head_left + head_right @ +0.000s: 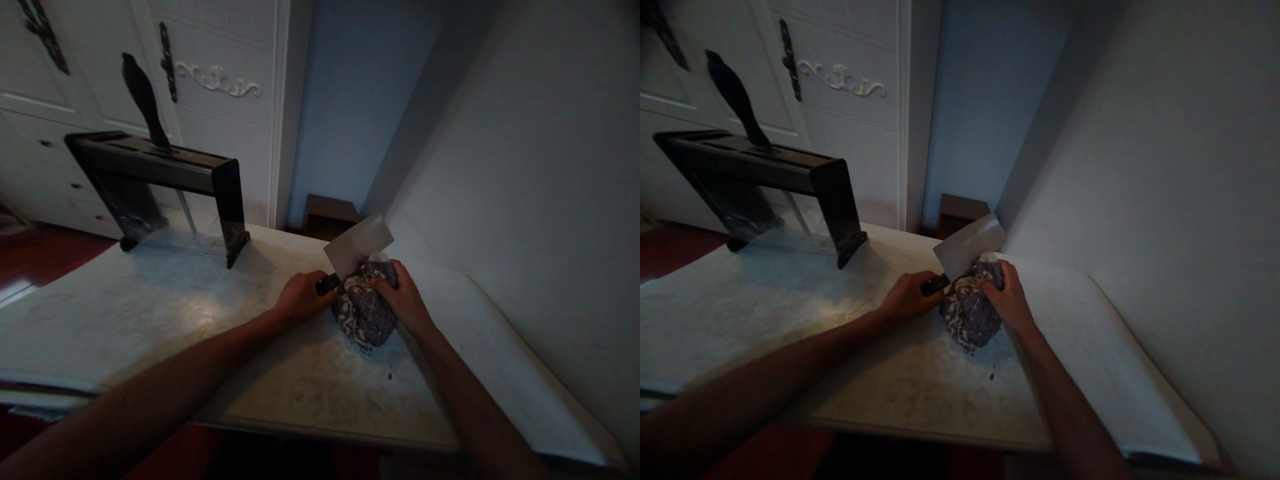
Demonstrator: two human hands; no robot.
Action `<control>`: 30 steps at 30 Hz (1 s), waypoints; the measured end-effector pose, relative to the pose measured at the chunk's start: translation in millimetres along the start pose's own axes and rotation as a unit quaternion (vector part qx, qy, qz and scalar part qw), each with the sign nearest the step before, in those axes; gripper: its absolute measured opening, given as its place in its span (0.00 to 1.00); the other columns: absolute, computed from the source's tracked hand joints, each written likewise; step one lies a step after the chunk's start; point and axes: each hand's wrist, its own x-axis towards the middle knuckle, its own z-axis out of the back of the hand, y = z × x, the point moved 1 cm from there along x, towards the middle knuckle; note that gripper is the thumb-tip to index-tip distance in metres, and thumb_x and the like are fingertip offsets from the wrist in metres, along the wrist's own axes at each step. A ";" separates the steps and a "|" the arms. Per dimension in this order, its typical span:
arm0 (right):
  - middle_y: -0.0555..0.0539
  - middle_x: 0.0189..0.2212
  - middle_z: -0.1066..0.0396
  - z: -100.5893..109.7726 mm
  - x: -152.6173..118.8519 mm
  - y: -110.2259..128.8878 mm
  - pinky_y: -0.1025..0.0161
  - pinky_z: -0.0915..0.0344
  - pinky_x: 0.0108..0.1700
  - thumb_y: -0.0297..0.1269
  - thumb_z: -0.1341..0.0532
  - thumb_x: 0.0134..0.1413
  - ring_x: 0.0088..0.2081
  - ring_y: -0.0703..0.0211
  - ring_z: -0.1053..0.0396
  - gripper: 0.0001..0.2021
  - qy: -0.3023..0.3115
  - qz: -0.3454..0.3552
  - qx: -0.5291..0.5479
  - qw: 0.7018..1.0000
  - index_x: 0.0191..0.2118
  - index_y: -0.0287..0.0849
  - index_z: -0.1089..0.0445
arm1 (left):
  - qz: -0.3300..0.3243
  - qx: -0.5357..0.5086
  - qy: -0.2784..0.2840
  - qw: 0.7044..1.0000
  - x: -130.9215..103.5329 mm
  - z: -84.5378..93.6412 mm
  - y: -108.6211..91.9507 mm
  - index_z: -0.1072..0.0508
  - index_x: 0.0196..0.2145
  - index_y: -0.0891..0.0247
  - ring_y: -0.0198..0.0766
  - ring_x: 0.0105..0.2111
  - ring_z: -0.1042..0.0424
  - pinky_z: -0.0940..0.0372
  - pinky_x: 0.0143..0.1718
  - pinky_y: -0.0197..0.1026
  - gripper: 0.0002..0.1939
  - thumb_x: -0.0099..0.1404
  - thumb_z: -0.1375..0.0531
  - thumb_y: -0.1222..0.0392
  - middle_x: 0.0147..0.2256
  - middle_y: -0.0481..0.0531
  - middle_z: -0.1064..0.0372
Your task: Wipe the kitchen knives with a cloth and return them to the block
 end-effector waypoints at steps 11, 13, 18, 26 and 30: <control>0.45 0.45 0.31 1.4 -4.4 12.9 0.54 0.38 0.52 0.38 0.39 0.52 0.48 0.52 0.33 0.12 0.001 0.129 0.002 0.992 0.44 0.44 0.30 | -0.035 0.116 0.035 0.992 -1.8 1.8 -2.0 0.26 0.43 0.61 0.44 0.35 0.26 0.39 0.35 0.40 0.17 0.62 0.45 0.50 0.36 0.55 0.24; 0.45 0.44 0.30 1.5 -5.6 15.4 0.55 0.37 0.52 0.37 0.40 0.53 0.47 0.54 0.32 0.10 -0.003 0.138 0.002 0.990 0.43 0.45 0.28 | -0.033 0.148 0.041 0.988 -3.0 2.3 -3.0 0.27 0.45 0.60 0.45 0.37 0.26 0.38 0.37 0.41 0.18 0.63 0.45 0.49 0.37 0.55 0.24; 0.46 0.39 0.28 -0.4 -8.9 20.0 0.57 0.34 0.47 0.38 0.40 0.55 0.41 0.55 0.30 0.10 -0.024 0.113 -0.010 0.993 0.42 0.44 0.27 | -0.043 0.178 0.051 0.982 -5.2 4.0 -6.8 0.28 0.46 0.60 0.45 0.38 0.26 0.37 0.38 0.42 0.18 0.64 0.47 0.48 0.38 0.55 0.25; 0.48 0.40 0.24 -6.9 -18.1 26.3 0.55 0.33 0.47 0.39 0.38 0.53 0.40 0.53 0.27 0.11 -0.022 0.106 -0.027 0.994 0.43 0.46 0.27 | -0.044 0.211 0.056 0.975 -7.0 4.4 -16.8 0.30 0.49 0.59 0.47 0.38 0.25 0.37 0.37 0.43 0.18 0.64 0.47 0.52 0.39 0.55 0.24; 0.49 0.38 0.24 -8.6 -20.5 30.7 0.58 0.33 0.44 0.38 0.37 0.51 0.38 0.55 0.27 0.10 -0.016 0.115 -0.019 0.993 0.41 0.46 0.28 | -0.053 0.223 0.061 0.971 -8.3 4.6 -20.8 0.30 0.48 0.60 0.46 0.37 0.25 0.36 0.37 0.43 0.17 0.65 0.47 0.51 0.38 0.55 0.24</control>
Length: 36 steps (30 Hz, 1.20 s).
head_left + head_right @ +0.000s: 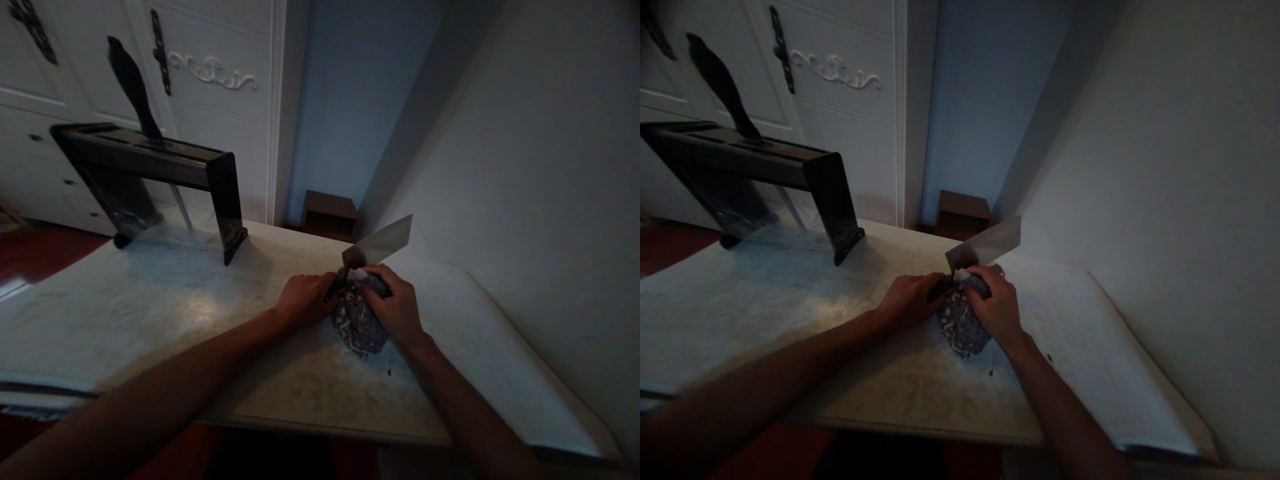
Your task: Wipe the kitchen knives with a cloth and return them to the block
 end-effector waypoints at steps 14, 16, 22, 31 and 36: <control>0.49 0.32 0.26 -2.5 7.5 3.6 0.58 0.36 0.42 0.33 0.39 0.50 0.36 0.55 0.30 0.03 0.045 0.022 -0.034 0.998 0.33 0.46 0.28 | -0.005 -0.015 0.004 1.000 0.5 -1.4 -0.6 0.28 0.46 0.60 0.46 0.37 0.25 0.36 0.38 0.42 0.16 0.64 0.47 0.52 0.38 0.55 0.24; 0.50 0.31 0.27 -1.6 9.9 3.5 0.58 0.37 0.41 0.31 0.40 0.49 0.36 0.55 0.30 0.04 0.068 0.032 -0.051 0.996 0.31 0.46 0.28 | 0.005 -0.033 0.007 0.999 1.6 -3.6 1.5 0.28 0.46 0.59 0.46 0.37 0.25 0.37 0.37 0.42 0.17 0.63 0.46 0.52 0.38 0.55 0.24; 0.50 0.27 0.29 1.2 12.0 -0.2 0.61 0.39 0.36 0.37 0.39 0.49 0.31 0.57 0.32 0.03 0.071 -0.009 -0.071 0.995 0.30 0.45 0.30 | 0.028 -0.095 -0.007 0.995 4.4 -7.8 7.4 0.25 0.42 0.59 0.44 0.36 0.26 0.38 0.36 0.40 0.15 0.61 0.44 0.53 0.35 0.54 0.24; 0.53 0.24 0.31 13.7 15.4 -18.2 0.64 0.39 0.32 0.47 0.34 0.45 0.28 0.61 0.35 0.14 -0.028 -0.196 0.152 0.968 0.30 0.41 0.28 | 0.052 -0.165 -0.020 0.985 7.9 -3.2 14.2 0.24 0.35 0.63 0.39 0.31 0.28 0.40 0.33 0.37 0.12 0.60 0.44 0.55 0.31 0.53 0.26; 0.49 0.30 0.26 28.3 25.2 -38.7 0.63 0.34 0.35 0.41 0.28 0.35 0.31 0.61 0.31 0.17 -0.152 -0.287 0.338 0.883 0.33 0.39 0.25 | 0.047 -0.140 -0.019 0.989 8.1 -2.8 18.1 0.25 0.33 0.62 0.39 0.31 0.28 0.41 0.32 0.38 0.10 0.59 0.45 0.58 0.29 0.53 0.27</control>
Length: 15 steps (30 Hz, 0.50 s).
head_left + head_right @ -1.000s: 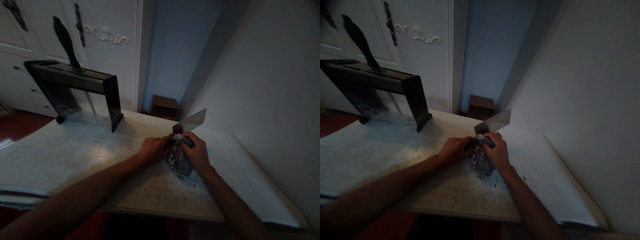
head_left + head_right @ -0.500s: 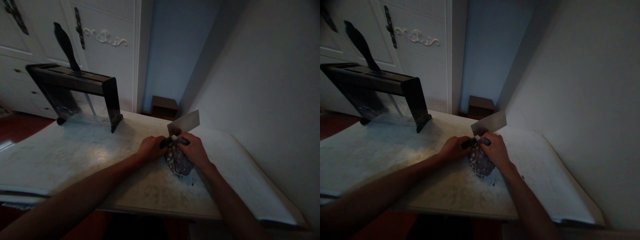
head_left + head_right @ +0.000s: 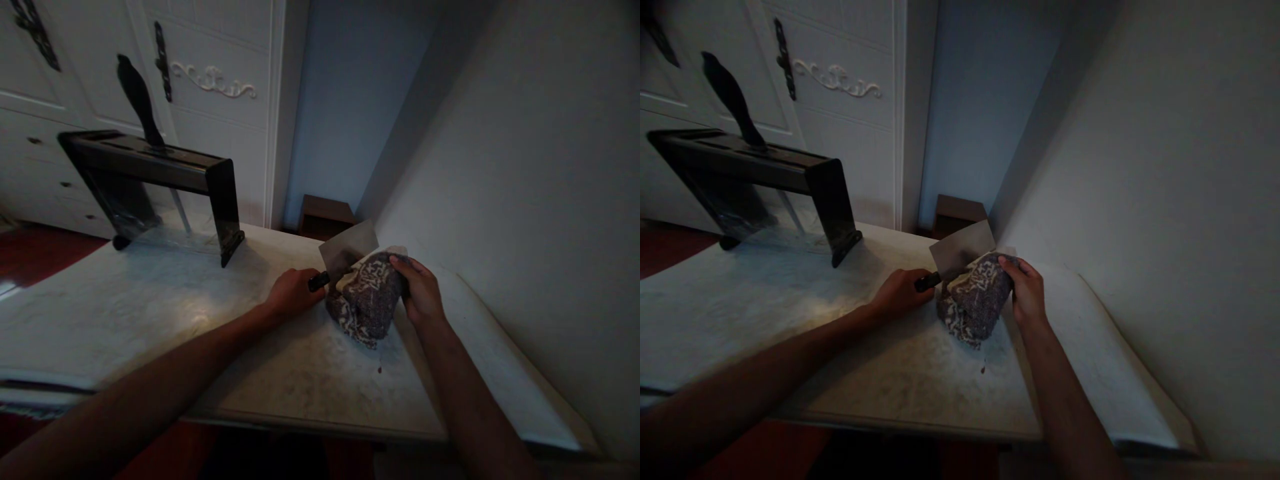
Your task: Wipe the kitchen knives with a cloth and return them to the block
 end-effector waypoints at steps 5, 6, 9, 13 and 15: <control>0.51 0.29 0.28 30.6 23.5 -0.1 0.56 0.29 0.37 0.42 0.31 0.41 0.31 0.58 0.30 0.14 -0.128 0.141 0.038 0.981 0.34 0.42 0.30 | -0.004 0.027 0.000 1.000 -1.4 1.7 -3.6 0.25 0.33 0.61 0.40 0.30 0.28 0.41 0.32 0.39 0.10 0.59 0.46 0.59 0.29 0.53 0.27; 0.52 0.29 0.29 35.7 25.6 1.6 0.55 0.29 0.37 0.43 0.32 0.44 0.32 0.57 0.30 0.12 -0.154 0.181 0.023 0.971 0.33 0.44 0.31 | -0.005 0.034 0.002 0.999 -1.6 1.7 -4.2 0.25 0.33 0.61 0.41 0.30 0.28 0.41 0.32 0.39 0.10 0.59 0.46 0.58 0.29 0.53 0.27; 0.52 0.28 0.32 42.0 23.8 10.1 0.55 0.31 0.39 0.45 0.35 0.48 0.34 0.55 0.31 0.11 -0.214 0.274 -0.034 0.937 0.30 0.45 0.33 | -0.007 0.054 0.007 0.998 -1.9 0.8 -4.9 0.26 0.33 0.60 0.42 0.30 0.28 0.41 0.31 0.39 0.10 0.59 0.46 0.58 0.29 0.53 0.27; 0.51 0.28 0.32 26.7 7.6 17.4 0.59 0.34 0.39 0.45 0.35 0.49 0.33 0.58 0.33 0.12 -0.200 0.325 -0.111 0.918 0.32 0.41 0.31 | -0.015 0.075 0.013 0.997 -2.9 -1.2 -5.0 0.25 0.35 0.59 0.43 0.30 0.28 0.42 0.29 0.40 0.11 0.59 0.46 0.57 0.29 0.54 0.27; 0.50 0.29 0.31 13.9 -3.4 15.8 0.59 0.34 0.39 0.46 0.36 0.51 0.33 0.58 0.32 0.13 -0.161 0.342 -0.177 0.909 0.35 0.40 0.29 | -0.022 0.087 0.018 0.996 -3.5 -1.8 -6.0 0.25 0.36 0.59 0.43 0.30 0.28 0.41 0.30 0.40 0.12 0.58 0.45 0.56 0.29 0.54 0.27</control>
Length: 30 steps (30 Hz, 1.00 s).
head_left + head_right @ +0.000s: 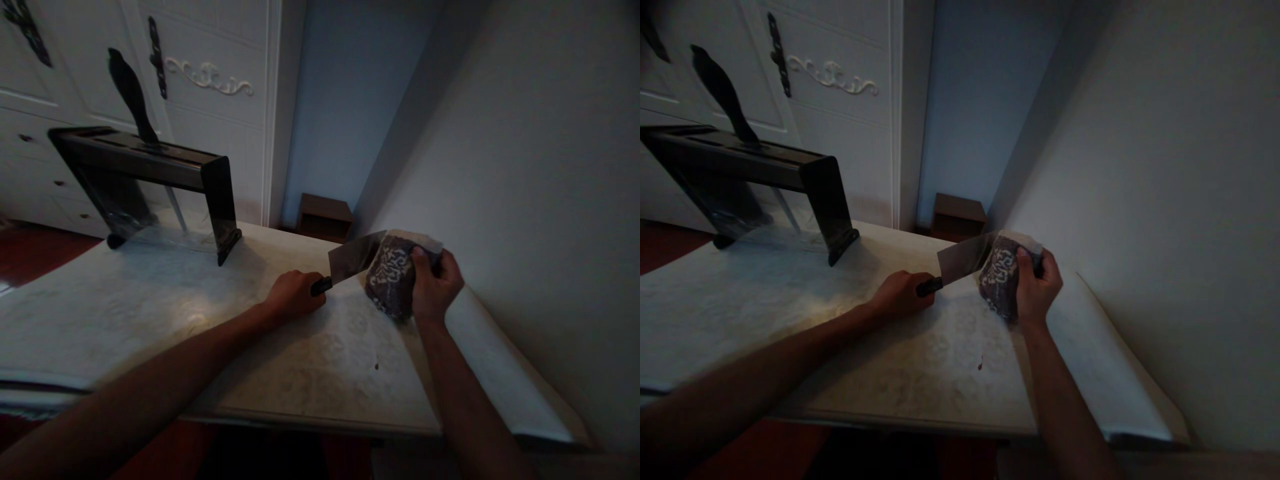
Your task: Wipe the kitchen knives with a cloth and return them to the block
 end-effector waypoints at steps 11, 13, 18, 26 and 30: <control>0.47 0.49 0.27 -33.0 -48.0 27.6 0.52 0.36 0.58 0.38 0.44 0.61 0.53 0.54 0.31 0.14 0.322 0.206 -0.011 0.924 0.51 0.49 0.29 | -0.023 0.007 0.029 0.999 -2.1 0.7 -7.6 0.24 0.40 0.57 0.45 0.32 0.26 0.38 0.33 0.41 0.14 0.58 0.44 0.56 0.32 0.55 0.25; 0.48 0.51 0.28 -40.2 -52.7 27.4 0.51 0.37 0.59 0.36 0.45 0.62 0.55 0.54 0.33 0.15 0.359 0.239 -0.027 0.902 0.52 0.48 0.29 | -0.031 0.010 0.026 0.999 -2.1 -0.7 -7.5 0.24 0.39 0.58 0.46 0.33 0.26 0.38 0.33 0.41 0.14 0.58 0.45 0.56 0.32 0.56 0.25; 0.44 0.58 0.35 -51.9 -60.0 22.5 0.49 0.42 0.63 0.30 0.47 0.62 0.62 0.53 0.41 0.19 0.392 0.307 -0.078 0.864 0.56 0.42 0.33 | -0.033 0.032 0.015 0.999 -1.5 -4.8 -5.9 0.23 0.37 0.59 0.49 0.34 0.25 0.37 0.33 0.42 0.14 0.58 0.45 0.54 0.32 0.58 0.24; 0.41 0.62 0.41 -54.8 -49.8 9.0 0.45 0.47 0.64 0.31 0.48 0.61 0.65 0.49 0.47 0.23 0.355 0.290 -0.165 0.873 0.62 0.40 0.40 | -0.055 0.043 0.021 0.997 -2.8 -3.8 -5.4 0.24 0.37 0.59 0.47 0.33 0.26 0.37 0.33 0.42 0.13 0.59 0.46 0.55 0.31 0.56 0.25; 0.40 0.60 0.38 -50.8 -37.2 -6.0 0.45 0.46 0.63 0.32 0.49 0.61 0.63 0.48 0.44 0.21 0.312 0.262 -0.212 0.888 0.60 0.38 0.38 | -0.059 0.047 0.024 0.997 -4.3 -2.1 -6.1 0.24 0.35 0.59 0.47 0.32 0.26 0.39 0.31 0.41 0.13 0.59 0.46 0.54 0.30 0.56 0.26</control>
